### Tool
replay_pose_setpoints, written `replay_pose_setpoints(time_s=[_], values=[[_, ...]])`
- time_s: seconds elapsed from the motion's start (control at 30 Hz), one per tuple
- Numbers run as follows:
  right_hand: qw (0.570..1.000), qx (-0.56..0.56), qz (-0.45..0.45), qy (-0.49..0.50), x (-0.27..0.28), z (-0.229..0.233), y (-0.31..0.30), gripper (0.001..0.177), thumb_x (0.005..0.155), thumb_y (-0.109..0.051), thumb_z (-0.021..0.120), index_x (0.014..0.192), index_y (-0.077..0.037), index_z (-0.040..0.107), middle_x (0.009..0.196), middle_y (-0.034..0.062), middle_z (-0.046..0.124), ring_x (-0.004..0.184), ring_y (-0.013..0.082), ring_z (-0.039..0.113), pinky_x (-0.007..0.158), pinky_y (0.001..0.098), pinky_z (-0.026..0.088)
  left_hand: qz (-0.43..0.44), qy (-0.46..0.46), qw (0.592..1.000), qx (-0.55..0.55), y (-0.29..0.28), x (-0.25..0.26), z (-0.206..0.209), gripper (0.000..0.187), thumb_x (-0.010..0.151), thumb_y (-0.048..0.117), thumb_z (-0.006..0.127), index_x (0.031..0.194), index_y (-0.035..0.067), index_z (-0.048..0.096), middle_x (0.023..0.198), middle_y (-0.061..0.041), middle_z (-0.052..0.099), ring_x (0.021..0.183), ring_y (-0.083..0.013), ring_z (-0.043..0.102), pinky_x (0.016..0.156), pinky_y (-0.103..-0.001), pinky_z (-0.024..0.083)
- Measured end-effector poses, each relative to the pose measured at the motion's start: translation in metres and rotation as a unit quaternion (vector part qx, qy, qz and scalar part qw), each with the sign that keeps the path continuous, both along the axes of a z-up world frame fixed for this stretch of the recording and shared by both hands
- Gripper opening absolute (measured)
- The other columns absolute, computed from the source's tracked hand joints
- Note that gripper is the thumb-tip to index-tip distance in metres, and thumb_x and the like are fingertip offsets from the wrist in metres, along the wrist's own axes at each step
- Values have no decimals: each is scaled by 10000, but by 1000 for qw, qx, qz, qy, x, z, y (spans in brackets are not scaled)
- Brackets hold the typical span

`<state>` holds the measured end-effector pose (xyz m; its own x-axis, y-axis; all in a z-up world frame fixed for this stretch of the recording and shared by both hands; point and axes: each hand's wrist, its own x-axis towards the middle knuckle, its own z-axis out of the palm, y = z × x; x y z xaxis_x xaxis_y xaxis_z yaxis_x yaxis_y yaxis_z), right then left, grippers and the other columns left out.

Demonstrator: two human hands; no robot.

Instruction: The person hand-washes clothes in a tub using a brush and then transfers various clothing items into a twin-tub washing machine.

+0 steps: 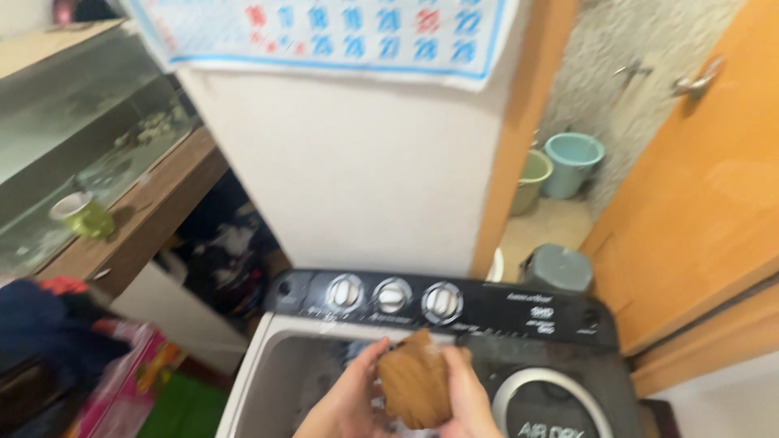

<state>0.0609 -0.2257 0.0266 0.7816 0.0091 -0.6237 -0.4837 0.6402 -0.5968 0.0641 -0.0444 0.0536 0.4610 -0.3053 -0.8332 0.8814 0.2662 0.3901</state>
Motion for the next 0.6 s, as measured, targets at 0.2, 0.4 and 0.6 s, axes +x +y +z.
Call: replay_pose_setpoints(time_s=[0.2,0.4,0.6], values=[[946,4,-318,-57,53,55,-147,426,905,-417,600,1277,-210,574,1228,42,675,1080,278,690,853,581,567,-159,-191,947,203,-70,39,60,776,894,618,586,1541,200,492,1607,-6,429,1491,-275,375,1174,-489,291],[964,-140,-155,-164,174,83,-196,700,964,-676,364,1527,-260,391,1673,4,329,1486,257,324,1167,656,162,-146,-335,905,217,-112,65,124,655,906,466,586,1468,132,543,1501,-44,598,1428,-183,495,1151,-352,362],[981,-167,-18,-98,134,61,-152,609,938,-527,422,1468,-239,506,1553,48,428,1349,349,433,1079,646,307,-74,-401,896,176,-61,51,109,478,940,297,559,1380,136,649,1427,-45,668,1369,-167,538,1117,-323,361]])
